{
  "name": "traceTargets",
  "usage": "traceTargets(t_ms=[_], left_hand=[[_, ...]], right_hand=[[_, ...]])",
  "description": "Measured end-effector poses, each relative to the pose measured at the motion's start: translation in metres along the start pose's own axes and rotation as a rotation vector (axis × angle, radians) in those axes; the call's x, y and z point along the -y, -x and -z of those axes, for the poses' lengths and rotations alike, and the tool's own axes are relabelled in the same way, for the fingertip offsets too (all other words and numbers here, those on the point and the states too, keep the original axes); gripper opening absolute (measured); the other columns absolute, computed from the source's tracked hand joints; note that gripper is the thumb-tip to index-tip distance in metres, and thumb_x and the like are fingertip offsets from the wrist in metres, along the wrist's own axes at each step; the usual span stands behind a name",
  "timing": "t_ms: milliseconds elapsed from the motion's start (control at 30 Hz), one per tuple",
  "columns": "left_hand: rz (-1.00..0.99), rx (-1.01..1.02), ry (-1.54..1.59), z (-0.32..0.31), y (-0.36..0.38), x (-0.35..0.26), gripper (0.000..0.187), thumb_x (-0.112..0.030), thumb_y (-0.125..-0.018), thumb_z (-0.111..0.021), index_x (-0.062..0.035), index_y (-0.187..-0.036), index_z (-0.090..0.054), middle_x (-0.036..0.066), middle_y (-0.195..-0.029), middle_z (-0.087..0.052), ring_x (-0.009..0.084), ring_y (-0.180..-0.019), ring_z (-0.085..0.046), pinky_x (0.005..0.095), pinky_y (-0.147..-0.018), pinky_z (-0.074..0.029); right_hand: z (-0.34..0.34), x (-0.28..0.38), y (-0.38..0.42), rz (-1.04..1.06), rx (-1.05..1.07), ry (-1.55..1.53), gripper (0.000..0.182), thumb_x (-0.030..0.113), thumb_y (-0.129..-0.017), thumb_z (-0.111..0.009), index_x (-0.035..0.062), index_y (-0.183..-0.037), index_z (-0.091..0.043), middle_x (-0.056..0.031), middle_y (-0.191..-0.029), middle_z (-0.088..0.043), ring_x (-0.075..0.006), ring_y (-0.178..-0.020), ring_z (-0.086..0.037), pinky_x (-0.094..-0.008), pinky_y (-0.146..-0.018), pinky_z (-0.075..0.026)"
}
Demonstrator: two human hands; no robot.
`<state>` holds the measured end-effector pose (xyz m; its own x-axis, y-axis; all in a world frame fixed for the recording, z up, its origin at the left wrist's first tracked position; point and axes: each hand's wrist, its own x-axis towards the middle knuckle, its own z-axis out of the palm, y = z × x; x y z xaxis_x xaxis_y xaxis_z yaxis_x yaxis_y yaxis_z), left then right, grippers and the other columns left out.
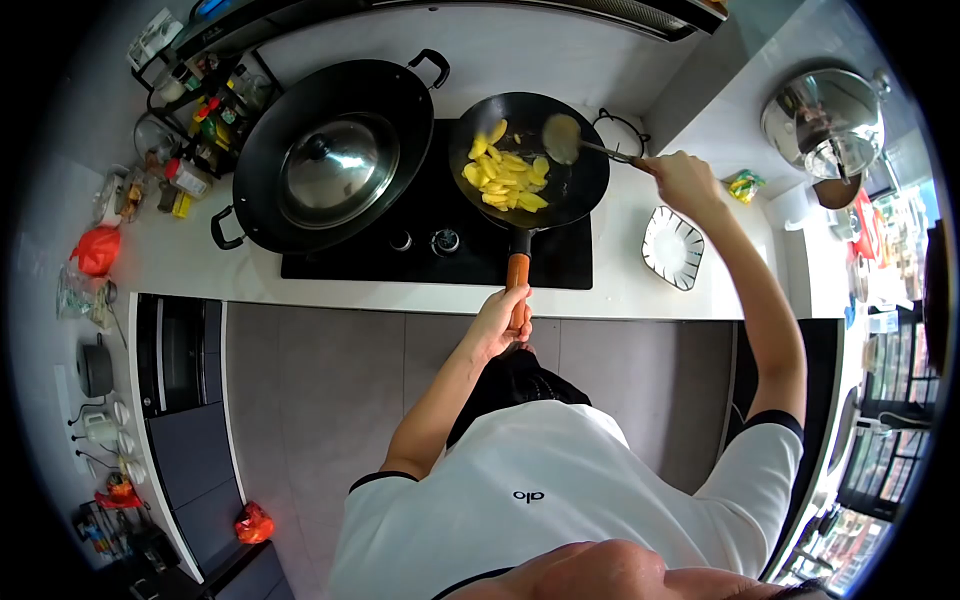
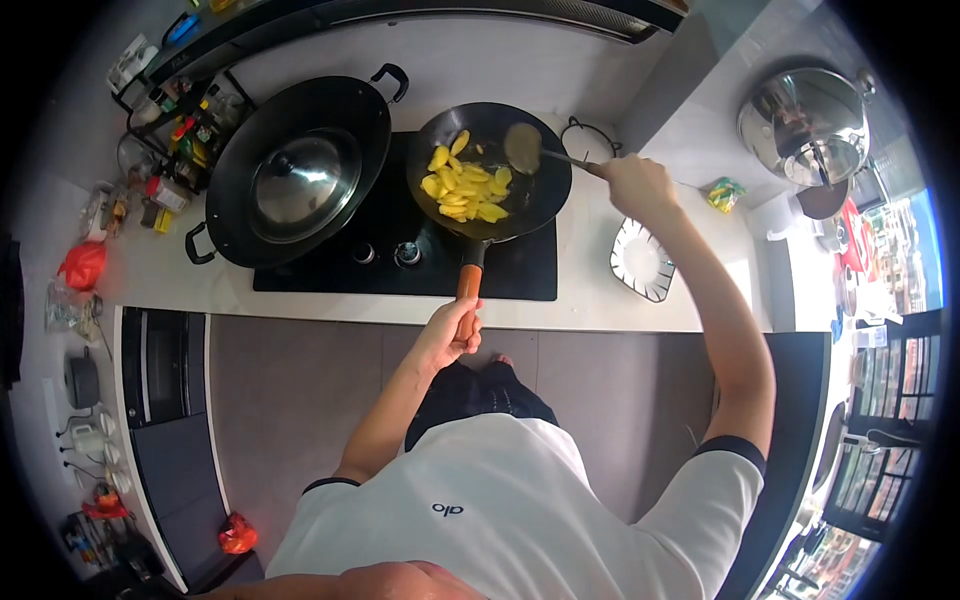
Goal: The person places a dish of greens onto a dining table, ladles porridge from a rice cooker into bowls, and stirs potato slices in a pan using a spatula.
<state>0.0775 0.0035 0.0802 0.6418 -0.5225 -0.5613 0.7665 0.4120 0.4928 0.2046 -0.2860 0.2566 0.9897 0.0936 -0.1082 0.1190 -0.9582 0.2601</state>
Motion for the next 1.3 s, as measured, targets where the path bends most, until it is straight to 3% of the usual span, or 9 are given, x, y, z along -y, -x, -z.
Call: traceTargets(t_ms=[133, 167, 267, 367, 433, 633, 667, 1000, 1300], left_hand=[[0.003, -0.007, 0.008, -0.001, 0.000, 0.000, 0.029, -0.034, -0.092, -0.057, -0.0077, -0.102, -0.050, 0.005, -0.067, -0.054, 0.0146, -0.049, -0.053, 0.0277, -0.043, -0.040], [0.000, -0.005, 0.011, 0.000, 0.000, 0.001, 0.029, -0.034, -0.092, -0.057, -0.0076, -0.102, -0.050, 0.005, -0.067, -0.053, 0.0146, -0.049, -0.053, 0.0277, -0.043, -0.040], [-0.002, 0.000, 0.010, 0.001, 0.000, 0.001, 0.028, -0.033, -0.092, -0.057, -0.0074, -0.102, -0.050, 0.005, -0.067, -0.053, 0.0147, -0.049, -0.053, 0.0277, -0.043, -0.040], [-0.005, 0.003, 0.008, 0.000, 0.000, 0.001, 0.028, -0.033, -0.092, -0.057, -0.0073, -0.102, -0.050, 0.005, -0.067, -0.054, 0.0146, -0.048, -0.053, 0.0275, -0.042, -0.040], [-0.008, 0.007, 0.005, 0.001, 0.000, 0.002, 0.028, -0.033, -0.092, -0.057, -0.0072, -0.102, -0.049, 0.005, -0.067, -0.054, 0.0145, -0.048, -0.053, 0.0273, -0.042, -0.040], [-0.018, 0.023, -0.007, 0.000, 0.000, -0.002, 0.028, -0.033, -0.093, -0.056, -0.0069, -0.101, -0.049, 0.005, -0.067, -0.054, 0.0146, -0.047, -0.053, 0.0270, -0.041, -0.041], [-0.014, 0.019, -0.009, -0.001, 0.001, -0.002, 0.028, -0.033, -0.093, -0.056, -0.0069, -0.101, -0.049, 0.005, -0.067, -0.054, 0.0147, -0.047, -0.053, 0.0270, -0.041, -0.041], [-0.017, 0.033, 0.021, 0.001, 0.000, 0.001, 0.027, -0.033, -0.093, -0.055, -0.0071, -0.100, -0.051, 0.005, -0.066, -0.054, 0.0151, -0.047, -0.053, 0.0279, -0.042, -0.040], [0.000, 0.022, 0.035, 0.001, -0.002, 0.001, 0.027, -0.033, -0.092, -0.057, -0.0082, -0.098, -0.046, 0.005, -0.066, -0.053, 0.0161, -0.045, -0.053, 0.0285, -0.039, -0.041]], right_hand=[[0.041, -0.015, -0.008, 0.035, 0.161, 0.007, 0.024, 0.031, -0.086, -0.064, 0.0081, -0.090, -0.069, -0.0109, -0.083, -0.069, -0.0275, -0.075, -0.068, -0.0358, -0.065, -0.054], [0.058, -0.012, -0.012, -0.068, 0.346, -0.173, 0.028, 0.030, -0.085, -0.064, 0.0032, -0.080, -0.068, -0.0120, -0.065, -0.064, -0.0234, -0.056, -0.064, -0.0347, -0.052, -0.051], [0.085, -0.003, -0.031, -0.021, 0.591, -0.207, 0.018, 0.015, -0.077, -0.059, -0.0004, -0.069, -0.064, -0.0106, -0.053, -0.055, -0.0181, -0.040, -0.051, -0.0337, -0.038, -0.041], [0.083, 0.004, -0.045, -0.030, 0.727, -0.315, 0.015, 0.011, -0.076, -0.056, 0.0008, -0.068, -0.064, -0.0093, -0.053, -0.054, -0.0160, -0.039, -0.048, -0.0315, -0.036, -0.038], [0.063, 0.008, -0.043, -0.065, 0.773, -0.514, 0.019, 0.015, -0.082, -0.054, 0.0023, -0.085, -0.069, -0.0043, -0.051, -0.052, -0.0111, -0.037, -0.045, -0.0275, -0.033, -0.033], [-0.052, 0.044, -0.022, -0.191, 0.280, -0.735, 0.022, 0.021, -0.087, -0.056, 0.0056, -0.091, -0.071, -0.0097, -0.063, -0.060, -0.0201, -0.050, -0.059, -0.0326, -0.049, -0.048], [-0.095, 0.036, -0.030, 0.039, -0.060, -0.533, 0.025, 0.013, -0.086, -0.052, 0.0109, -0.102, -0.071, -0.0141, -0.074, -0.066, -0.0263, -0.064, -0.065, -0.0366, -0.059, -0.052], [-0.030, 0.048, 0.010, 0.134, -0.097, 0.090, 0.048, 0.006, -0.084, -0.051, 0.0182, -0.130, -0.051, -0.0120, -0.074, -0.064, -0.0275, -0.070, -0.067, -0.0370, -0.056, -0.053], [0.030, 0.010, 0.016, -0.005, 0.008, 0.178, 0.012, 0.014, -0.085, -0.060, 0.0097, -0.092, -0.068, -0.0111, -0.083, -0.067, -0.0264, -0.079, -0.068, -0.0369, -0.064, -0.054]])
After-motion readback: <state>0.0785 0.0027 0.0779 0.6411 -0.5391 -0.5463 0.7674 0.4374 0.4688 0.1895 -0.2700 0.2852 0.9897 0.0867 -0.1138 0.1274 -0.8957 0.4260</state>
